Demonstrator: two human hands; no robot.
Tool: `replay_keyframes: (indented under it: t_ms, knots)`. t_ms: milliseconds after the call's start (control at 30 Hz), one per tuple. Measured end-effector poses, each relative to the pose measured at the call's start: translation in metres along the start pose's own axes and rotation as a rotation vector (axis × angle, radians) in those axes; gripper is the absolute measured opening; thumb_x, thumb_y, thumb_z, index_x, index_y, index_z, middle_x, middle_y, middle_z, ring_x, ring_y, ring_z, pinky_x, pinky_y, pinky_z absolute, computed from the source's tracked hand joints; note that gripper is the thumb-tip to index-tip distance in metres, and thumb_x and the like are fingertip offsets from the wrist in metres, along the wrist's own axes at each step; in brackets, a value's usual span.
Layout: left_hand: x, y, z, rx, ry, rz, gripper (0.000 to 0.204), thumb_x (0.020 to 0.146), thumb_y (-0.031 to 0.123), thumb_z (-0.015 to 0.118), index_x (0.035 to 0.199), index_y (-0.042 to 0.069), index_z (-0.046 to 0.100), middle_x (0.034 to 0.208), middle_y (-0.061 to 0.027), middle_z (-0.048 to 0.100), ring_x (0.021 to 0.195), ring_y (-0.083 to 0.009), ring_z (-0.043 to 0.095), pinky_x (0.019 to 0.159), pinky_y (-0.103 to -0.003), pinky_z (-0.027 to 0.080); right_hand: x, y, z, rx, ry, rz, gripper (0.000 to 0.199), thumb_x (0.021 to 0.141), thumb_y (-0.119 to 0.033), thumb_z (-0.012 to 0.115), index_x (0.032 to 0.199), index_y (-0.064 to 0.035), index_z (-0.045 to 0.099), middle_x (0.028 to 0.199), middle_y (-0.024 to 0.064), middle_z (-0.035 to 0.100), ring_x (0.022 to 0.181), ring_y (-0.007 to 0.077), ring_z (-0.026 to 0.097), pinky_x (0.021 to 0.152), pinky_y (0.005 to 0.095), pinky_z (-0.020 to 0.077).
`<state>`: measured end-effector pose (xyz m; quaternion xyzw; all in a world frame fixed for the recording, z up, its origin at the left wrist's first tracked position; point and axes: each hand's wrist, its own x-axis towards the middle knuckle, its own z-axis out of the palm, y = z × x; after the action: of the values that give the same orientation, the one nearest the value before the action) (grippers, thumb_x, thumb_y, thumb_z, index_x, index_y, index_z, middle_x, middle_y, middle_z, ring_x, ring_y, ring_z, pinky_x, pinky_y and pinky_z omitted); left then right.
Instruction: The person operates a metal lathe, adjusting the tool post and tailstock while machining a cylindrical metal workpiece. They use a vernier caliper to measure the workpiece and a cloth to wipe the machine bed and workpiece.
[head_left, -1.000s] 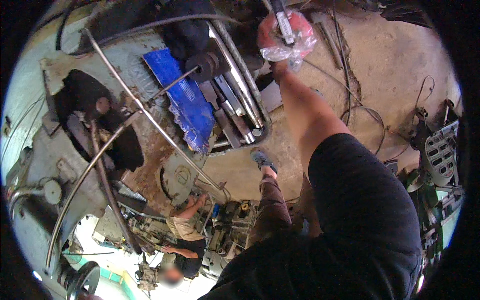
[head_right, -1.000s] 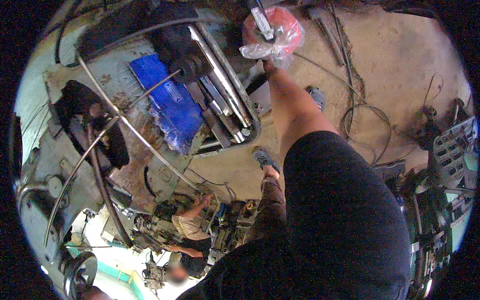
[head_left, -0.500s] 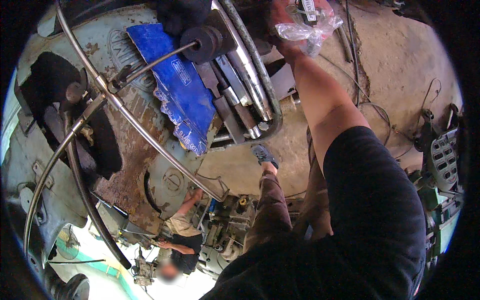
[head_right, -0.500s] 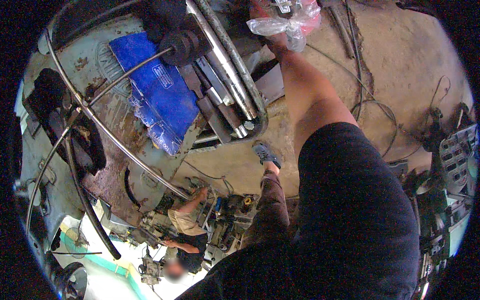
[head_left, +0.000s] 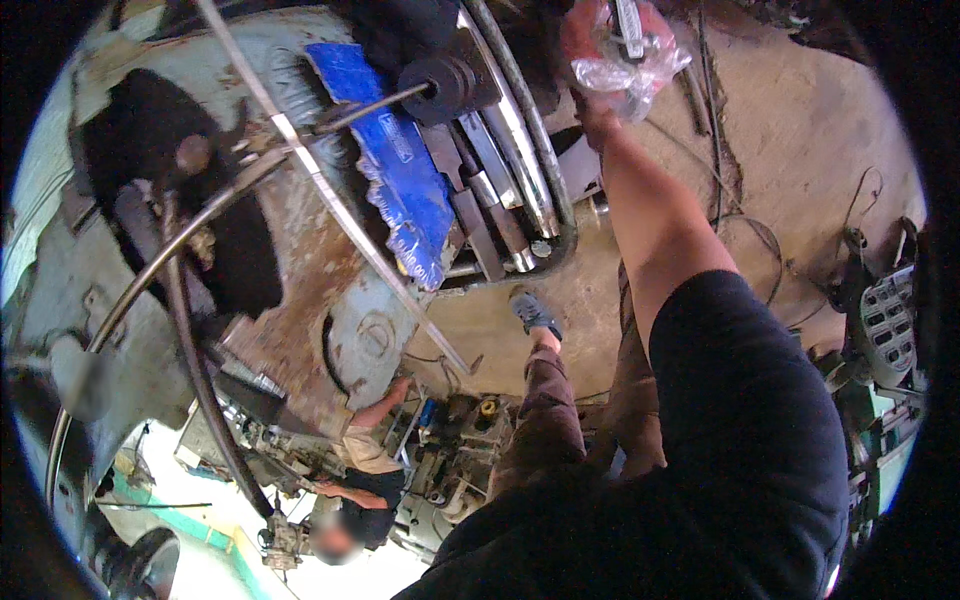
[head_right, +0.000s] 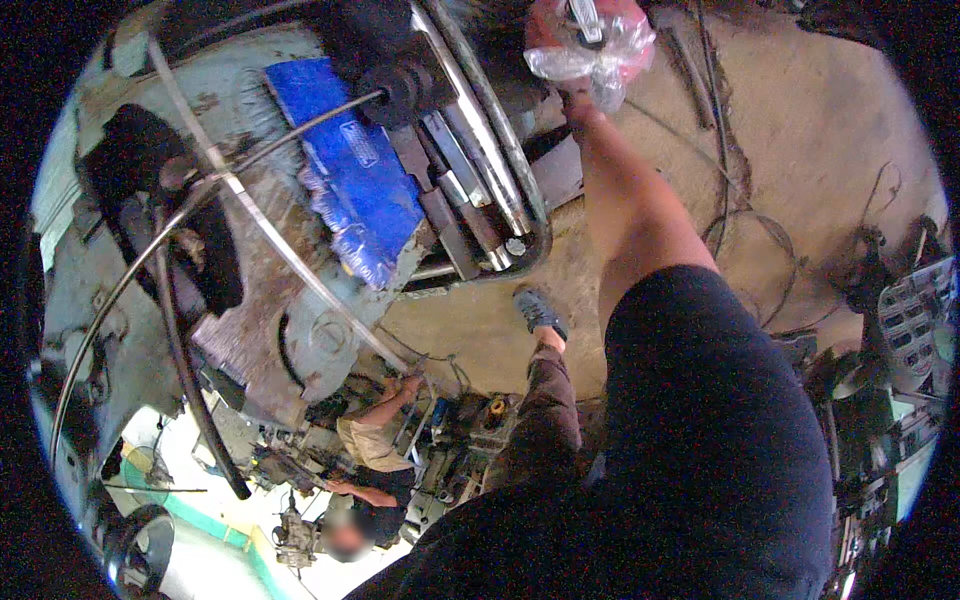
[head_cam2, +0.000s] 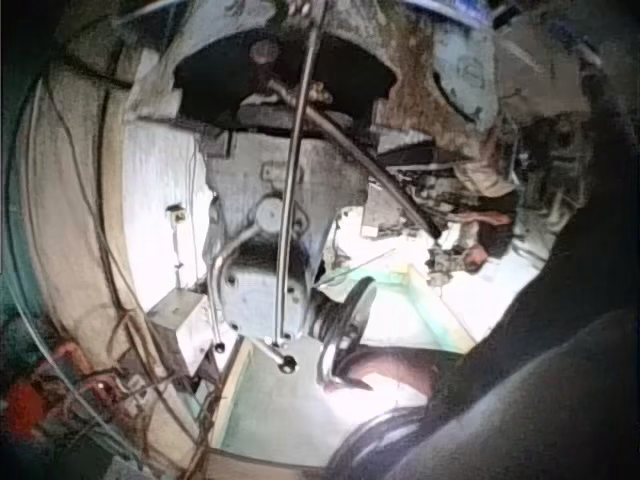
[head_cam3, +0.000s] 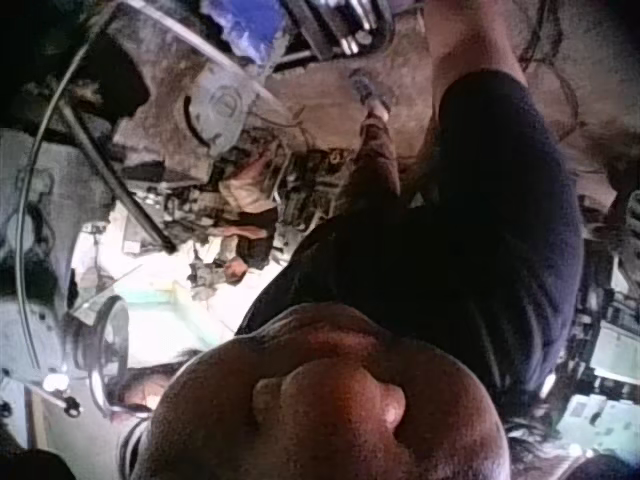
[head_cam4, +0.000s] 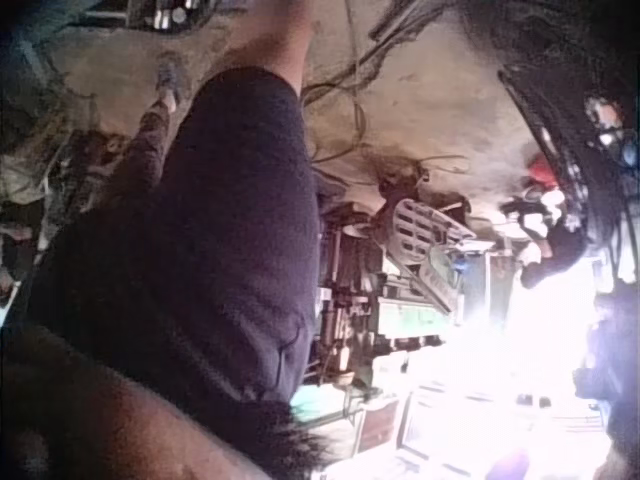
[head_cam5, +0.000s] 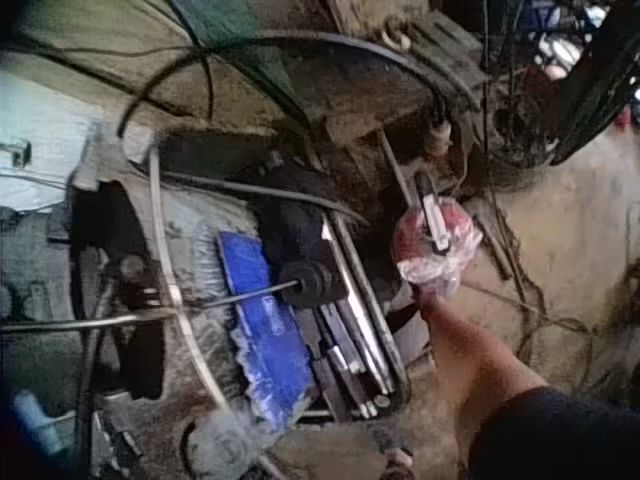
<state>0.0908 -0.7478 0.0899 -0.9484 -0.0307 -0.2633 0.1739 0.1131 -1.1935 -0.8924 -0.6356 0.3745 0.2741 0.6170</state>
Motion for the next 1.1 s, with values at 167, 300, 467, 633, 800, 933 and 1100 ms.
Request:
replay_keyframes:
  t_ms: [167, 300, 467, 633, 800, 933, 1100]
  knots:
    - [-0.036, 0.005, -0.007, -0.076, -0.002, -0.088, 0.039, 0.083, 0.036, 0.077, 0.097, 0.001, 0.065, 0.088, -0.0116, 0.066, 0.078, -0.0278, 0.061, 0.073, -0.038, 0.050, -0.094, 0.048, -0.054, -0.905, 0.011, -0.272, 0.040, 0.090, -0.034, 0.064, 0.122, -0.0084, 0.062, 0.110, 0.0171, 0.069, 0.103, 0.0344, 0.066, 0.088, 0.0427, 0.0523]
    - [-0.059, 0.033, 0.001, -0.168, -0.013, -0.175, 0.039, 0.082, 0.035, 0.078, 0.098, 0.001, 0.066, 0.089, -0.0111, 0.067, 0.078, -0.0270, 0.061, 0.074, -0.037, 0.050, -0.183, 0.079, -0.129, -1.291, -0.421, -0.283, 0.028, 0.085, -0.029, 0.065, 0.107, -0.0117, 0.069, 0.100, 0.0117, 0.072, 0.095, 0.0308, 0.068, 0.081, 0.0429, 0.0543]
    - [-0.057, 0.104, 0.033, -0.356, 0.049, -0.210, 0.040, 0.081, 0.035, 0.079, 0.099, 0.001, 0.067, 0.089, -0.0106, 0.067, 0.079, -0.0259, 0.061, 0.075, -0.036, 0.050, -0.234, 0.017, -0.240, -2.205, -0.992, -0.659, 0.016, 0.079, -0.024, 0.068, 0.089, -0.0158, 0.077, 0.089, 0.0051, 0.075, 0.085, 0.0263, 0.072, 0.073, 0.0431, 0.0567]
    - [-0.046, 0.144, 0.014, -0.442, 0.025, -0.262, 0.047, 0.081, 0.047, 0.077, 0.079, 0.003, 0.061, 0.073, -0.0129, 0.061, 0.064, -0.0285, 0.058, 0.061, -0.040, 0.046, -0.262, -0.141, -0.307, -1.269, -0.335, -0.152, 0.015, 0.083, -0.026, 0.064, 0.096, -0.0183, 0.069, 0.082, 0.0043, 0.071, 0.072, 0.0245, 0.068, 0.063, 0.0414, 0.0527]
    - [-0.064, 0.129, -0.004, -0.865, 0.065, -0.297, 0.051, 0.084, 0.044, 0.076, 0.114, 0.006, 0.060, 0.101, -0.0179, 0.062, 0.096, -0.0351, 0.061, 0.080, -0.043, 0.050, -0.316, -0.252, -0.292, -0.554, 0.036, 0.007, 0.023, 0.089, -0.031, 0.059, 0.110, -0.0208, 0.061, 0.084, 0.0049, 0.067, 0.067, 0.0232, 0.064, 0.056, 0.0403, 0.0487]
    - [-0.188, 0.111, 0.011, -0.987, 0.394, -0.325, 0.049, 0.089, 0.023, 0.070, 0.126, -0.001, 0.050, 0.114, -0.0227, 0.057, 0.110, -0.0418, 0.052, 0.099, -0.049, 0.040, -0.386, -0.246, -0.231, -0.604, 0.025, -0.033, 0.030, 0.093, -0.035, 0.055, 0.121, -0.0228, 0.055, 0.086, 0.0054, 0.065, 0.063, 0.0222, 0.061, 0.051, 0.0394, 0.0455]
    - [-0.485, 0.058, 0.053, -1.077, -0.581, -0.288, 0.042, 0.095, 0.026, 0.061, 0.132, 0.007, 0.055, 0.121, -0.0199, 0.062, 0.114, -0.0396, 0.057, 0.095, -0.047, 0.048, -0.516, -0.160, -0.091, -0.809, -0.316, -0.187, 0.028, 0.094, -0.033, 0.057, 0.100, -0.0071, 0.065, 0.084, 0.0072, 0.066, 0.062, 0.0188, 0.062, 0.054, 0.0346, 0.0503]
